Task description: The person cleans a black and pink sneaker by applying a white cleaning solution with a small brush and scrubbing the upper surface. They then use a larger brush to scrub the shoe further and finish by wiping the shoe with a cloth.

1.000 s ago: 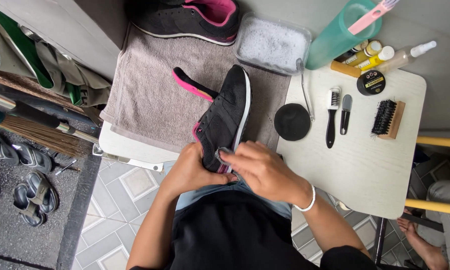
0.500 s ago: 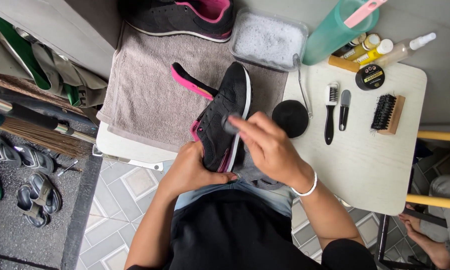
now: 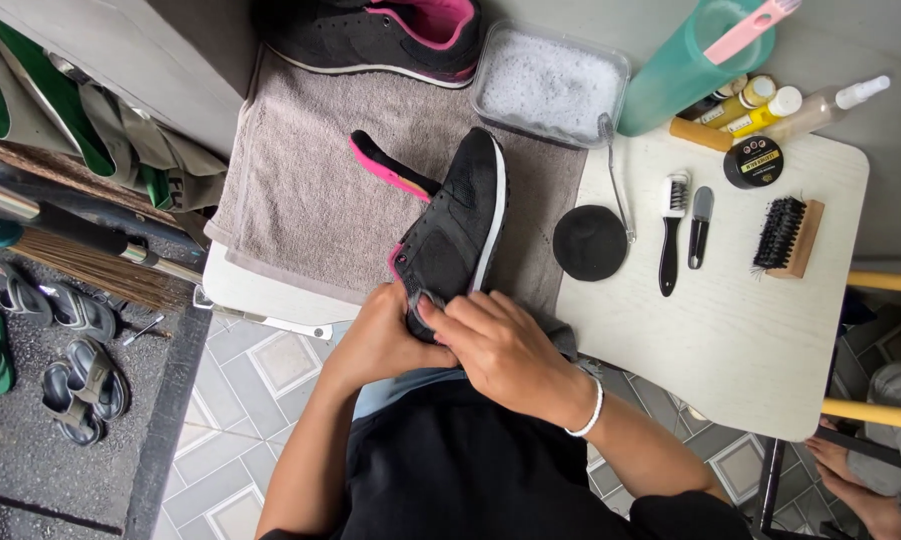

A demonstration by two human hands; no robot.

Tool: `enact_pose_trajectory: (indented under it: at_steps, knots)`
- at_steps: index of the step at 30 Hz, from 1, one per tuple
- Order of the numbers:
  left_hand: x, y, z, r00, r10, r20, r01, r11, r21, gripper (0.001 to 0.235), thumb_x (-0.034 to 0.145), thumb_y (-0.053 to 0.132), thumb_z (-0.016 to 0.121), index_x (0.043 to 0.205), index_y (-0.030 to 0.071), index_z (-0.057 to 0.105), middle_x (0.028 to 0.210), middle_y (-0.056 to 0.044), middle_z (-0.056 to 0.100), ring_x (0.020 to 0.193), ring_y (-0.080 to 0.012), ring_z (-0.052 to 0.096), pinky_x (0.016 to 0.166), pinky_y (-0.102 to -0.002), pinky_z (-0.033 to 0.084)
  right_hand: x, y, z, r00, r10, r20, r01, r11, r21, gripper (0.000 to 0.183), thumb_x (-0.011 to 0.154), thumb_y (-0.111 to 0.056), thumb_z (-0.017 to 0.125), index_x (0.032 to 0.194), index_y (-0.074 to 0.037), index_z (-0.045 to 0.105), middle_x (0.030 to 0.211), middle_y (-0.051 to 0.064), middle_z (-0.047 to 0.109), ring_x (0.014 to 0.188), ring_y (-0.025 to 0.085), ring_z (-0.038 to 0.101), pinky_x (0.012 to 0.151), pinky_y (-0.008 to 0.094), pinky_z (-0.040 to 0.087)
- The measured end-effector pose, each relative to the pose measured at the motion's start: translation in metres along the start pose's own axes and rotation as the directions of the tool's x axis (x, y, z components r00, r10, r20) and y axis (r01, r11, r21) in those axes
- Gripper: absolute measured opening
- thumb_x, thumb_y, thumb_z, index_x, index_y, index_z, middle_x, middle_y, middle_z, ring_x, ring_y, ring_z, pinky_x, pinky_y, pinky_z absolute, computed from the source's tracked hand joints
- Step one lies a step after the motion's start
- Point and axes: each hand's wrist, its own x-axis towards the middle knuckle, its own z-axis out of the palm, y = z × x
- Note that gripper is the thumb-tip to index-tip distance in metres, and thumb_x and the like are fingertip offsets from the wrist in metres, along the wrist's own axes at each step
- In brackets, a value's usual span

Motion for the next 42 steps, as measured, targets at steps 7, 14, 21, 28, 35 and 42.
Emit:
enact_pose_trajectory:
  at_steps: [7,14,21,28,35,42]
  knots:
    - [0.003,0.041,-0.011,0.999,0.036,0.018,-0.036,0.999,-0.040,0.038,0.049,0.016,0.093,0.072,0.007,0.063,0.059,-0.010,0.067,0.059,-0.0282,0.064,0.059,-0.035,0.052,0.006,0.023,-0.011,1.000,-0.006,-0.003,0.006,0.995,-0.096,0.028,0.100,-0.005,0.056,0.124,-0.005,0.069,0.088,0.006,0.055,0.072,0.023,0.049,0.063,0.036,0.036]
    - [0.004,0.033,-0.008,1.000,0.015,0.016,-0.015,1.000,0.024,0.043,0.048,0.021,0.095,0.073,0.007,0.062,0.056,-0.010,0.067,0.058,-0.0317,0.068,0.056,-0.035,0.051,0.037,0.054,-0.015,0.951,0.101,-0.292,-0.095,0.995,0.036,0.021,0.101,-0.010,0.063,0.119,-0.009,0.074,0.089,0.003,0.060,0.075,0.021,0.060,0.067,0.031,0.049]
    - [0.001,0.026,-0.005,0.998,-0.031,0.051,0.027,0.997,0.069,0.045,0.049,0.026,0.095,0.074,0.007,0.063,0.059,-0.010,0.069,0.060,-0.0318,0.070,0.058,-0.035,0.053,0.029,0.038,0.010,0.965,0.032,-0.260,-0.014,0.997,0.072,0.014,0.100,-0.010,0.061,0.099,-0.002,0.073,0.092,0.009,0.058,0.074,0.025,0.060,0.067,0.035,0.053]
    - [0.006,0.018,-0.005,0.998,-0.054,0.039,0.053,0.998,0.027,0.044,0.044,0.019,0.095,0.072,0.008,0.063,0.057,-0.011,0.066,0.057,-0.0295,0.067,0.056,-0.034,0.051,-0.010,0.021,0.011,0.978,-0.031,-0.208,0.042,0.998,0.049,0.013,0.100,-0.004,0.059,0.101,0.000,0.072,0.094,0.012,0.058,0.078,0.031,0.061,0.070,0.037,0.054]
    - [0.004,0.031,-0.004,0.998,-0.030,0.047,0.027,0.998,0.052,0.042,0.047,0.021,0.095,0.070,0.008,0.062,0.055,-0.009,0.066,0.055,-0.0299,0.067,0.054,-0.033,0.051,0.035,0.048,-0.009,0.975,-0.014,-0.221,0.056,0.981,0.186,0.012,0.098,-0.001,0.063,0.095,0.002,0.074,0.086,0.014,0.062,0.076,0.030,0.061,0.070,0.040,0.053]
    - [0.005,0.031,-0.007,0.999,-0.043,0.025,0.043,0.999,0.004,0.040,0.047,0.019,0.095,0.070,0.007,0.064,0.054,-0.009,0.066,0.053,-0.0261,0.065,0.053,-0.031,0.050,0.032,0.037,-0.003,0.949,0.025,-0.315,0.021,0.990,0.142,0.011,0.096,0.001,0.065,0.098,-0.001,0.075,0.081,0.008,0.063,0.077,0.024,0.061,0.070,0.034,0.051]
